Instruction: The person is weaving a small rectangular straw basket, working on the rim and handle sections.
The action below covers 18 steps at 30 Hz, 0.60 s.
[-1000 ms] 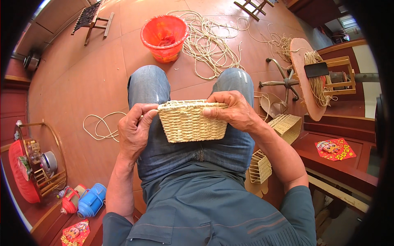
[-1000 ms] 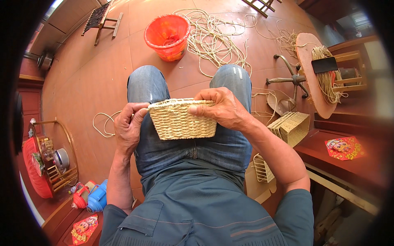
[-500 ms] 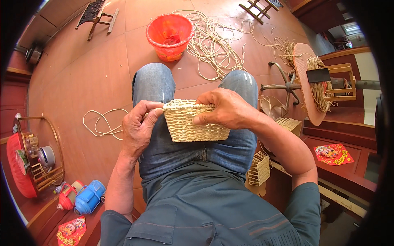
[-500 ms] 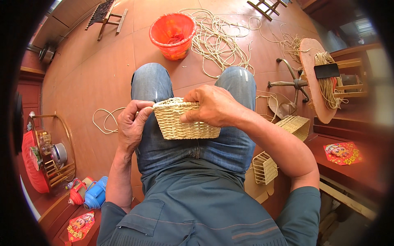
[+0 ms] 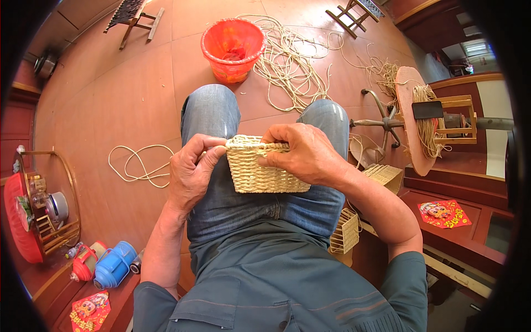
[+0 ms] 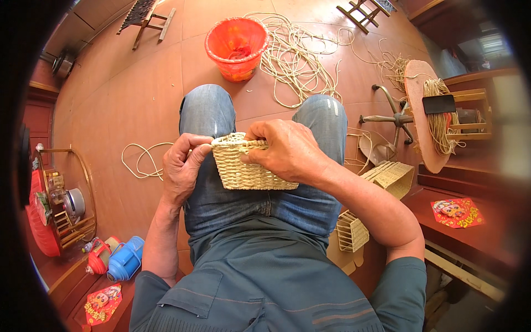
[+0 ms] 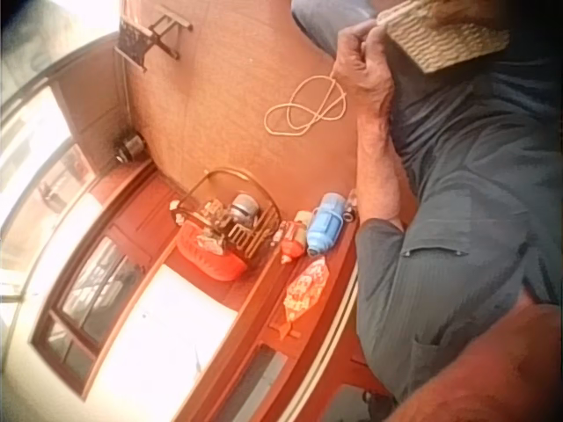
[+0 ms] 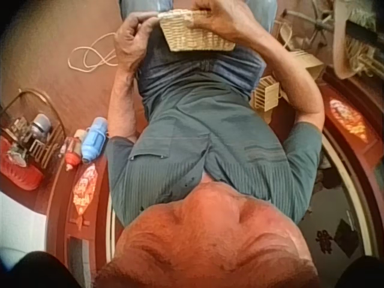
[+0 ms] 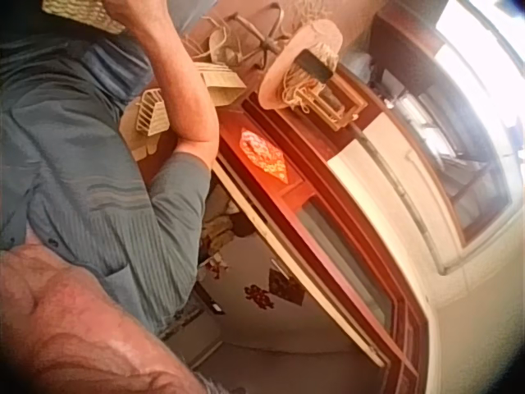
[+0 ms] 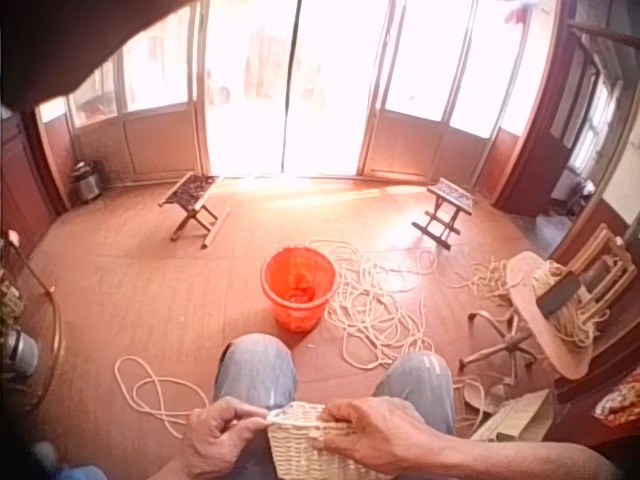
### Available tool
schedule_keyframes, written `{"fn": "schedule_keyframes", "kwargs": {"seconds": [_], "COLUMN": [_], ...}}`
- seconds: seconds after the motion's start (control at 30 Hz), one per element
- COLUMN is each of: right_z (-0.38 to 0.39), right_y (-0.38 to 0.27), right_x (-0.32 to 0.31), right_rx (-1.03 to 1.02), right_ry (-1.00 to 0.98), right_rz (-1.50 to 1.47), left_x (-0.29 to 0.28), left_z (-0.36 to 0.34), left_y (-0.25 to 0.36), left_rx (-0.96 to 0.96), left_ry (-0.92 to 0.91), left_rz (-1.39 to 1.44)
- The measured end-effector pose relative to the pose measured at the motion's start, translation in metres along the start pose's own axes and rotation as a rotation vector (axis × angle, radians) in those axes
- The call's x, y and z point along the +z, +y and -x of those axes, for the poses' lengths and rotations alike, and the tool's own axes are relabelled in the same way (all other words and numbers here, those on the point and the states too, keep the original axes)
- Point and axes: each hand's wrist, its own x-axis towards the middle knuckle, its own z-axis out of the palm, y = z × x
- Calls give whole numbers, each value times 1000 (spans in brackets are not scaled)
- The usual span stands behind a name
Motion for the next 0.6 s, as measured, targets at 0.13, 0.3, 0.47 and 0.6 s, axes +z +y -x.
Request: {"fn": "schedule_keyframes", "kwargs": {"seconds": [0.13, 0.3, 0.47, 0.6], "right_z": [8, 9, 11, 9], "right_y": [2, 6, 15, 11], "right_x": [8, 20, 26, 25], "right_rx": [-37, -113, -319, -311], "right_ry": [123, 244, 369, 345], "right_rz": [43, 66, 181, 234], "left_x": [3, 6, 5, 3], "left_z": [0, 0, 5, 6], "left_y": [-2, 0, 3, -6], "left_rx": [2, 20, 50, 163], "left_ry": [22, 54, 71, 101], "left_rz": [8, -26, -137, -187]}}
